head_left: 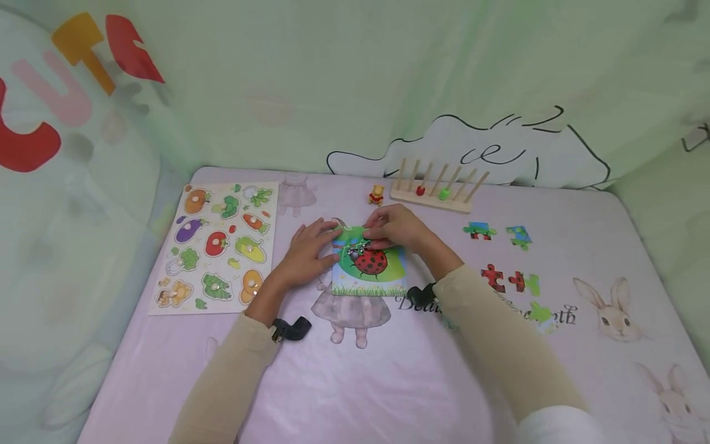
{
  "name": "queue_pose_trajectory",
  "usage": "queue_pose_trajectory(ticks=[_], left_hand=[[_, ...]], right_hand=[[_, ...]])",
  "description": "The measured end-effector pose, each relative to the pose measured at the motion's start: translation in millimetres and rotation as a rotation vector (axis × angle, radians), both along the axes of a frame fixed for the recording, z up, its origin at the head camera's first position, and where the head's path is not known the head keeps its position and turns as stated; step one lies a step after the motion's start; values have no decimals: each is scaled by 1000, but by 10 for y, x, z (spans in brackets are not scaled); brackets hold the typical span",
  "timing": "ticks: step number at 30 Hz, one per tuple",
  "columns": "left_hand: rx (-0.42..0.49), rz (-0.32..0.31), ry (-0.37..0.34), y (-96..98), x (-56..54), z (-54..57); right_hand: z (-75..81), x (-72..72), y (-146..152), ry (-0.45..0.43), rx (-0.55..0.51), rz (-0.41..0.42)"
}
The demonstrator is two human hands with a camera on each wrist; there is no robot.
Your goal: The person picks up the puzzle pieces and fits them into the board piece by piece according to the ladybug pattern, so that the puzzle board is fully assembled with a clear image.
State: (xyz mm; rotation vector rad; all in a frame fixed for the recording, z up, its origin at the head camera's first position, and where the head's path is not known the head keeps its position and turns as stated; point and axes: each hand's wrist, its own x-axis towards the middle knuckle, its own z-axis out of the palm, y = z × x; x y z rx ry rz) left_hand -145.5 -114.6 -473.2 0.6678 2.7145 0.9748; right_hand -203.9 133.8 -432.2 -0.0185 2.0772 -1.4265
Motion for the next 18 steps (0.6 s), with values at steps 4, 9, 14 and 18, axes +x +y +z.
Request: queue_pose_trajectory(ticks=[4, 9, 14, 18], left_hand=[[-4, 1, 0, -6, 4, 11], [-3, 2, -9, 5, 7, 20], [2, 2, -11, 9, 11, 19], [-5, 0, -4, 4, 10, 19]], right_hand=[[-18, 2, -71, -15, -3, -22], [-30, 13, -124, -9, 16, -46], [-25, 25, -164, 21, 71, -57], [6, 31, -194, 46, 143, -57]])
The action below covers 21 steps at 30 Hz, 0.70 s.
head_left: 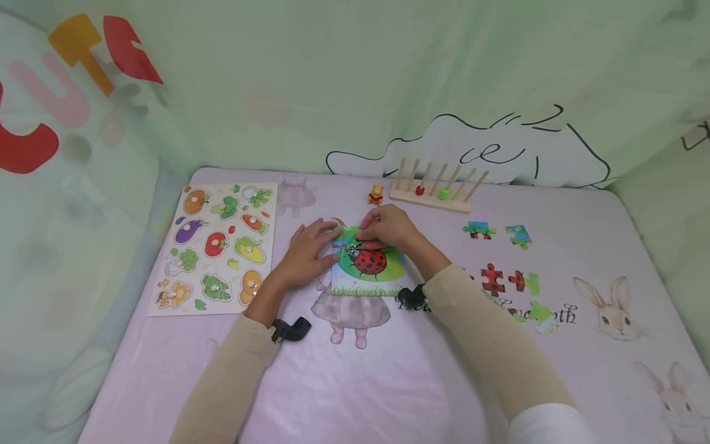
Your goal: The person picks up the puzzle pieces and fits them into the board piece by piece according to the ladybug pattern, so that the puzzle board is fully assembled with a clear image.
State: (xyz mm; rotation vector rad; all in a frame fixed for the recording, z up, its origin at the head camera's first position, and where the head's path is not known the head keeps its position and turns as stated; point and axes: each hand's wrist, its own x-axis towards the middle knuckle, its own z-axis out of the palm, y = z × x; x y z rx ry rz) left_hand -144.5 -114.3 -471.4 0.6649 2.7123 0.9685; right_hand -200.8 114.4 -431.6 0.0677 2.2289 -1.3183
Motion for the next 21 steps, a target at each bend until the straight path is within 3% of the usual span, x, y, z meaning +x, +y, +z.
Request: queue_pose_trajectory(ticks=[8, 21], left_hand=[[-14, 1, -9, 0, -7, 1], [-10, -7, 3, -18, -18, -26]], right_hand=[[35, -34, -54, 15, 96, 12], [77, -50, -130, 114, 243, 84]])
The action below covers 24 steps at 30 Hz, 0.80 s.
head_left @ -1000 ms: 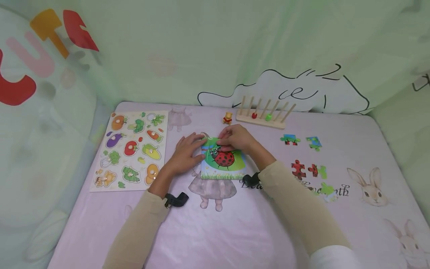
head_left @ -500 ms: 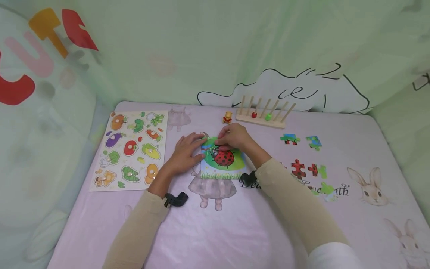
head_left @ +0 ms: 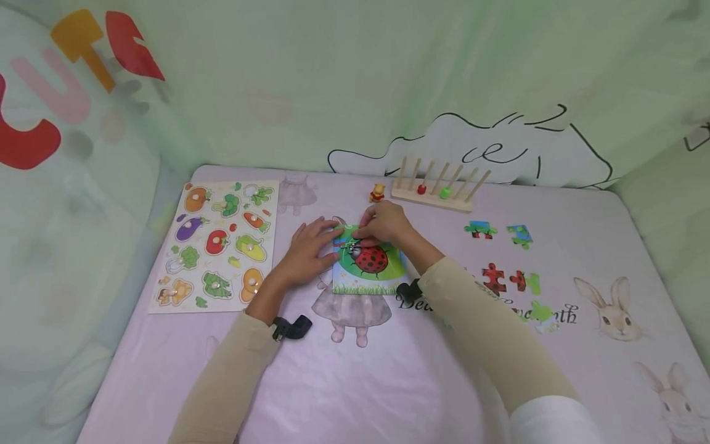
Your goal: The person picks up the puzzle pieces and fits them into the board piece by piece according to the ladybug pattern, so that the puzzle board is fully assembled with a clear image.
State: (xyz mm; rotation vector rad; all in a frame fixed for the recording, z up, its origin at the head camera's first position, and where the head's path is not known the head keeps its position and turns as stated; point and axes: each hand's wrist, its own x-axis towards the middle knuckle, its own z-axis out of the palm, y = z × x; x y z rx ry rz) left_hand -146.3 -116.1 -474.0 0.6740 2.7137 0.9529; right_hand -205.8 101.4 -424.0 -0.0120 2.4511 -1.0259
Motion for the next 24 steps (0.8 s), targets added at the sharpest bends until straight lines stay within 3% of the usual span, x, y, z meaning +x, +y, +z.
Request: queue_pose_trajectory(ticks=[9, 17, 24], left_hand=[[-13, -2, -1, 9, -2, 11], [-21, -6, 0, 19, 4, 36], [-29, -10, -6, 20, 2, 47]], right_hand=[[-3, -5, -7, 50, 72, 26], [-21, -21, -17, -51, -27, -29], [4, -19, 30, 0, 48, 42]])
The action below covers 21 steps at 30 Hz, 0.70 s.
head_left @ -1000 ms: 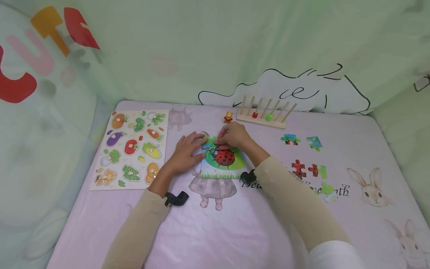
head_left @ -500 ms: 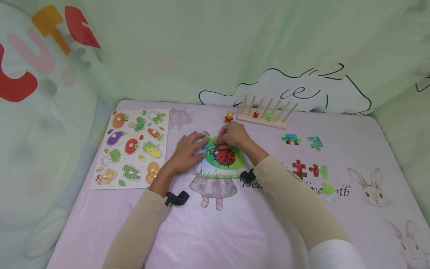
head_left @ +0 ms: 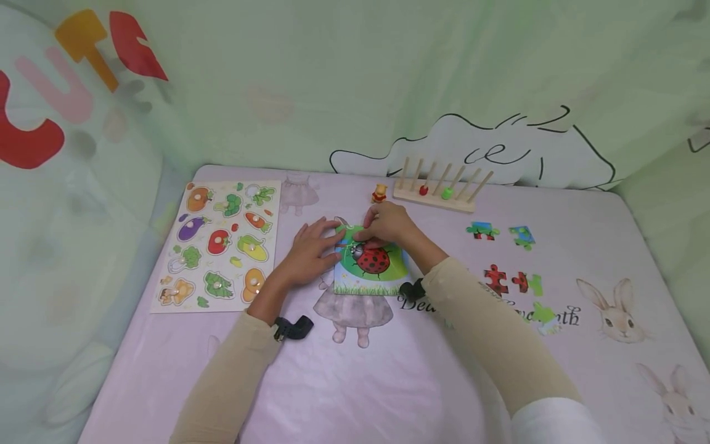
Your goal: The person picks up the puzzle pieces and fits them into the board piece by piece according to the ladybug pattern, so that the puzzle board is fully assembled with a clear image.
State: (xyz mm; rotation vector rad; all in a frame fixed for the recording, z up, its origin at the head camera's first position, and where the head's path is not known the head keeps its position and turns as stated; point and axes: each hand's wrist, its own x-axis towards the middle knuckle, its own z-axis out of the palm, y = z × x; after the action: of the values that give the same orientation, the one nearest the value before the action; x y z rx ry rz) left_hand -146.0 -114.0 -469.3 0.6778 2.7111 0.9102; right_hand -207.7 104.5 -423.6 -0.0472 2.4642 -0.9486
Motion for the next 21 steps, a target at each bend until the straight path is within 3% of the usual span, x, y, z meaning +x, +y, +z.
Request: queue_pose_trajectory(ticks=[10, 16, 21], left_hand=[[18, 24, 8, 15, -6, 14], [6, 60, 81, 66, -40, 13], [-44, 98, 90, 113, -57, 39]], right_hand=[[-37, 8, 28, 65, 12, 133], [-29, 26, 21, 82, 0, 135], [-14, 39, 23, 82, 16, 131]])
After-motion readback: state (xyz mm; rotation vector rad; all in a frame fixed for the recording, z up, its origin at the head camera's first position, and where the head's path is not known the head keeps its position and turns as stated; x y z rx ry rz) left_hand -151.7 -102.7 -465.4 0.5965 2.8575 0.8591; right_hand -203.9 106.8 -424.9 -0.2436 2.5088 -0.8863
